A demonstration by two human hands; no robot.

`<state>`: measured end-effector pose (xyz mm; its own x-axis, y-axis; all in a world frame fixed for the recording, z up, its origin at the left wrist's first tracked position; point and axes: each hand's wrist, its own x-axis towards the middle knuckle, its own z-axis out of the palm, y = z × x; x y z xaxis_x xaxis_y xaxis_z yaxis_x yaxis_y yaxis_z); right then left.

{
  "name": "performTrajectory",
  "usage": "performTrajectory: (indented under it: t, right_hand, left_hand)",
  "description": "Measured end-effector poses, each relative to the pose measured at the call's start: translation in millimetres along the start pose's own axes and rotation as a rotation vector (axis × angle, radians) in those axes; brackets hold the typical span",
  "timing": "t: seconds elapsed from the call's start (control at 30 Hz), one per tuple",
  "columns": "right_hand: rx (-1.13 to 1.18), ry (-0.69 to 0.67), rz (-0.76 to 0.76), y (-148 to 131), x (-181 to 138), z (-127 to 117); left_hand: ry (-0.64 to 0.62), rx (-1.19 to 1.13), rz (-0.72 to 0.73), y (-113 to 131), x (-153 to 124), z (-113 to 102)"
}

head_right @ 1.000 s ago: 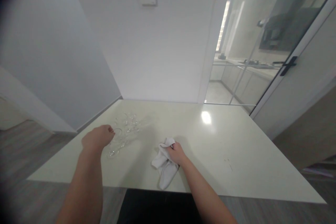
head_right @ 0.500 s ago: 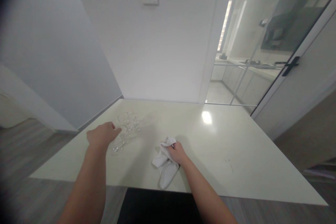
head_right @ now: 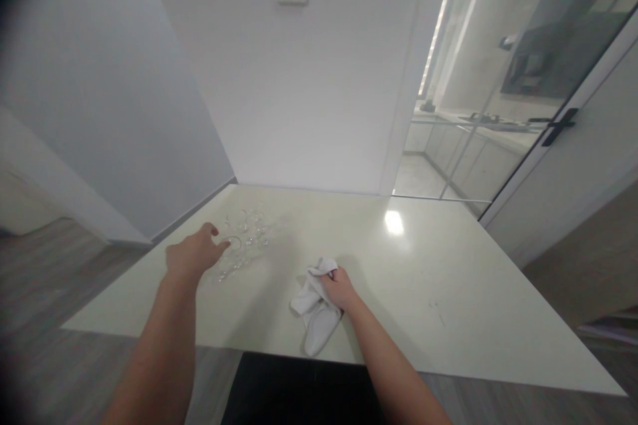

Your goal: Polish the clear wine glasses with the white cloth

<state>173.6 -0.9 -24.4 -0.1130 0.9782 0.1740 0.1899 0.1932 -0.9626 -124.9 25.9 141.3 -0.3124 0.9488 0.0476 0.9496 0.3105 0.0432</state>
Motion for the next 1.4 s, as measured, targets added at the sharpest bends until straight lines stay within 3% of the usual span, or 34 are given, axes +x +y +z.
performTrajectory:
  t: [0.4, 0.87, 1.03, 1.13, 1.2, 1.27, 1.3, 1.4]
  right_hand:
    - [0.016, -0.008, -0.010, -4, 1, -1]
    - [0.025, -0.007, 0.007, -10, -1, -3]
    - [0.029, -0.013, 0.001, -8, -1, -2]
    - [0.074, 0.001, 0.037, -3, 0, -2]
    - [0.137, 0.063, 0.099, 1, 1, -3]
    - [0.234, 0.175, 0.161, 4, 3, -3]
    - [0.293, 0.228, 0.180, 5, 4, -3]
    - [0.504, 0.293, 0.203, 4, 6, -3]
  left_hand:
    - [-0.049, 0.023, -0.001, 2, 4, -4]
    - [0.023, 0.057, -0.037, 10, 1, -6]
    - [0.124, 0.042, -0.012, 7, -10, -6]
    - [0.277, 0.016, 0.009, 9, -21, -9]
    - [0.423, -0.079, 0.073, 19, -30, -7]
    - [0.503, -0.267, 0.225, 39, -40, 3]
    - [0.474, -0.377, 0.341, 52, -46, 13]
    - [0.234, -0.693, 0.676, 97, -66, 59]
